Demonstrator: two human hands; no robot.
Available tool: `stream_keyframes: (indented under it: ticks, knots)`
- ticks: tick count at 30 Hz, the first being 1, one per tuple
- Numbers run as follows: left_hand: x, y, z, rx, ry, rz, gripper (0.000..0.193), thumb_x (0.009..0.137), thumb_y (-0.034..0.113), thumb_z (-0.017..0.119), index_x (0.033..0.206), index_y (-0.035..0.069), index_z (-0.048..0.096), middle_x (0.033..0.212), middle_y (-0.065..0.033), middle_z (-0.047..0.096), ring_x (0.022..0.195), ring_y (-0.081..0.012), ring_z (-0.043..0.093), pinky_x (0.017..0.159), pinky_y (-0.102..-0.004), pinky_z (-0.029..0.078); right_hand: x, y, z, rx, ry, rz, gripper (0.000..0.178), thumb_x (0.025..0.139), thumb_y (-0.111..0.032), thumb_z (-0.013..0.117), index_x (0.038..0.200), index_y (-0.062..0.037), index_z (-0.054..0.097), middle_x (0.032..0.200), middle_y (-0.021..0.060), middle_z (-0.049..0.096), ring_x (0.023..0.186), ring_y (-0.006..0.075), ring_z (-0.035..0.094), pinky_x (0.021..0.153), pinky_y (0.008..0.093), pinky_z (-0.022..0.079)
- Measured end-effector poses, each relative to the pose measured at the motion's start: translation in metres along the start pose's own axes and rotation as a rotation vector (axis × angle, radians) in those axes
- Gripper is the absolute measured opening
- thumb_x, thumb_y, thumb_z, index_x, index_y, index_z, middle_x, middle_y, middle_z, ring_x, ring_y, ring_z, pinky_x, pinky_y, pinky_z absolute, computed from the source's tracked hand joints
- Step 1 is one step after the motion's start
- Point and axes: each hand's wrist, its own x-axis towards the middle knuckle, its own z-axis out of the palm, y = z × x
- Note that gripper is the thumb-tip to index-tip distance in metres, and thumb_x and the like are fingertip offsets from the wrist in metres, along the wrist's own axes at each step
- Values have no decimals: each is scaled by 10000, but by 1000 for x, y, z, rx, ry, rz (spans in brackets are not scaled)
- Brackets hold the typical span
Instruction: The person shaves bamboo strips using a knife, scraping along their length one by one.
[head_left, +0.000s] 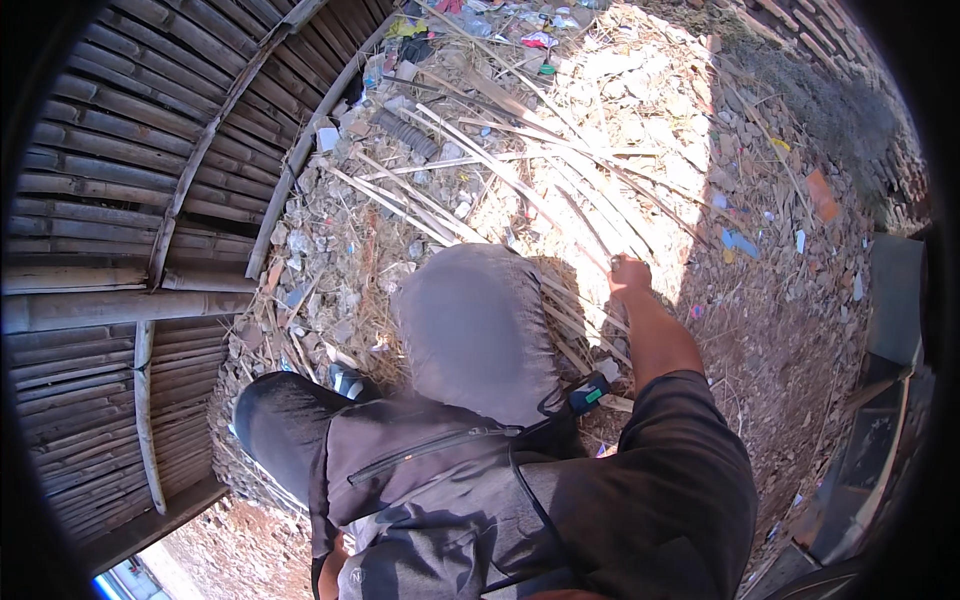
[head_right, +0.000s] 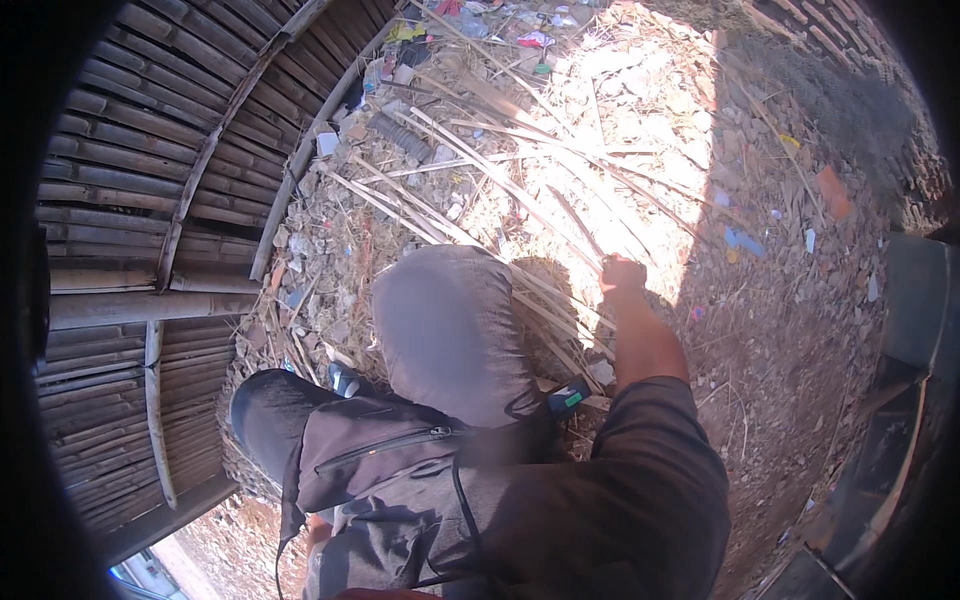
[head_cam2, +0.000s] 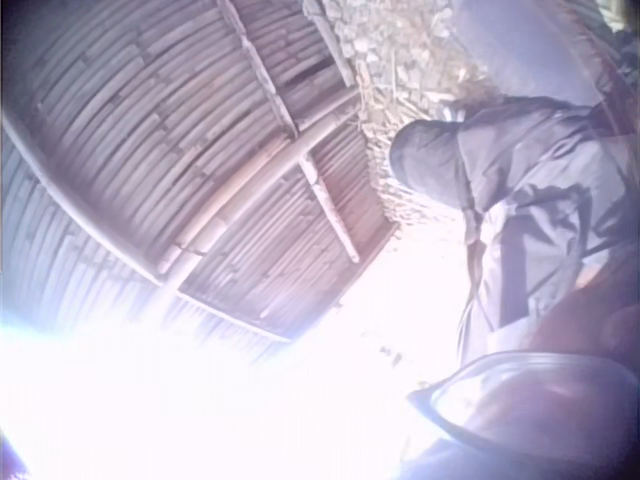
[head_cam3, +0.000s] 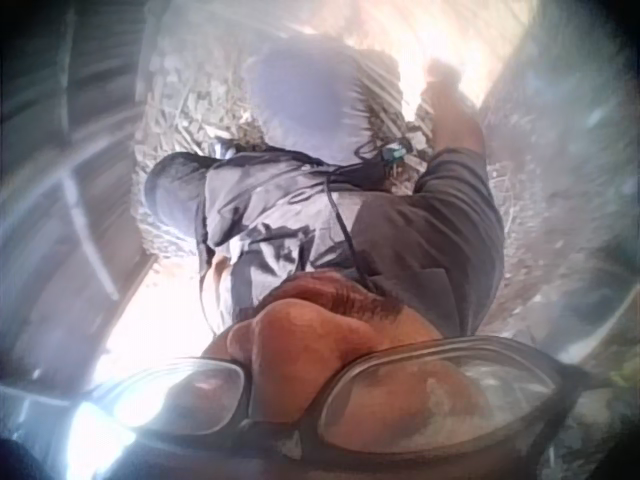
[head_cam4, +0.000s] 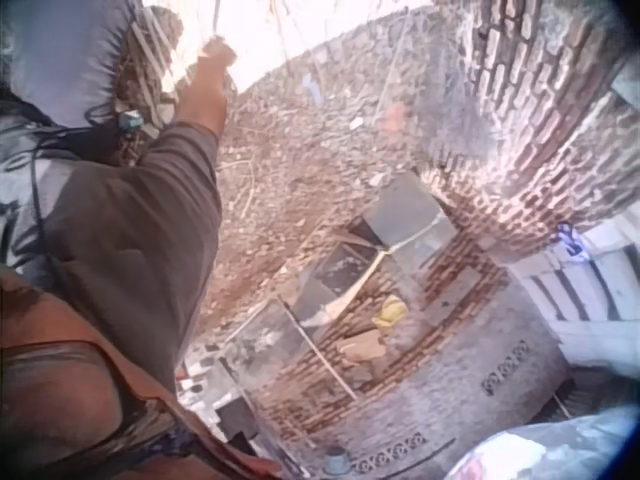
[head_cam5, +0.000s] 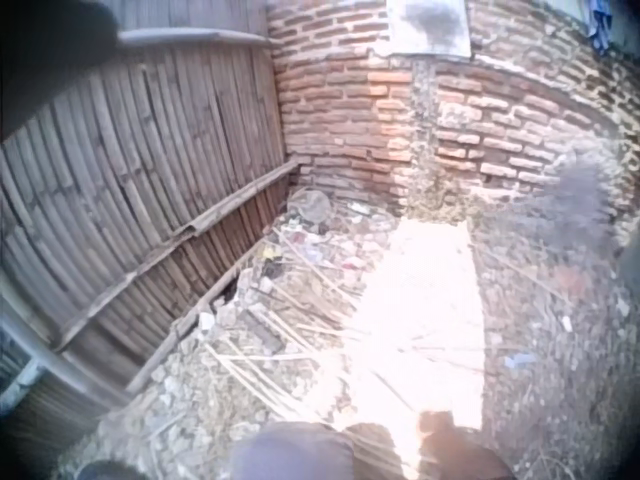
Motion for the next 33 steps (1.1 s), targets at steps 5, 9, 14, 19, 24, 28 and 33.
stream_keyframes:
  ticks: [5, 9, 14, 19, 24, 28, 33]
  knots:
    - [16, 3, 5, -39, 6, 34, 245, 1019, 242, 600, 1201, 79, 583, 993, -18, 631, 802, -130, 601, 665, -265, 471, -19, 10, 20, 632, 99, -65, 224, 826, -176, 687, 1036, -99, 695, 971, 164, 722, 878, 358, 708, 781, 442, 551]
    - [34, 14, 1, -87, -11, 89, 251, 1018, 244, 600, 1209, 81, 586, 1000, -18, 633, 807, -129, 600, 670, -264, 471, -74, -36, -63, 281, 118, -194, 213, 794, -168, 701, 975, -59, 668, 968, 191, 700, 931, 401, 674, 816, 467, 537]
    - [65, 72, 9, -128, -44, 317, 259, 1018, 247, 601, 1219, 84, 590, 1008, -17, 636, 813, -127, 598, 677, -263, 471, -97, -46, -81, 200, 234, -370, 249, 783, -178, 710, 992, -53, 661, 945, 218, 676, 921, 428, 649, 814, 479, 526]
    - [62, 166, 18, -67, -68, 536, 284, 1029, 269, 590, 1247, 86, 581, 1004, -3, 629, 791, -90, 580, 660, -254, 460, -122, -45, -108, 321, 246, -528, 299, 760, -160, 743, 1018, -29, 666, 937, 236, 673, 908, 446, 646, 803, 479, 519]
    - [84, 236, 37, -172, -77, 840, 335, 1019, 237, 626, 1288, 44, 574, 1017, -9, 628, 793, -86, 581, 679, -234, 470, -148, -53, -145, 477, 92, -408, 385, 777, -153, 779, 1100, 24, 665, 993, 252, 692, 975, 398, 681, 868, 439, 525]
    - [16, 292, 90, -140, -178, 1049, 286, 1028, 171, 610, 1260, 5, 589, 1016, -33, 630, 834, -108, 589, 750, -261, 506, -169, -58, -168, 505, 155, -439, 381, 778, -134, 779, 1101, 27, 657, 1006, 252, 688, 984, 379, 683, 875, 424, 523]
    - [-66, 327, 130, -159, -420, 1257, 267, 999, 159, 653, 1214, 7, 613, 970, -22, 646, 807, -94, 583, 737, -264, 501, -168, -84, -190, 347, 521, -712, 381, 746, -82, 730, 1112, -21, 645, 1058, 222, 668, 987, 425, 652, 884, 461, 521]
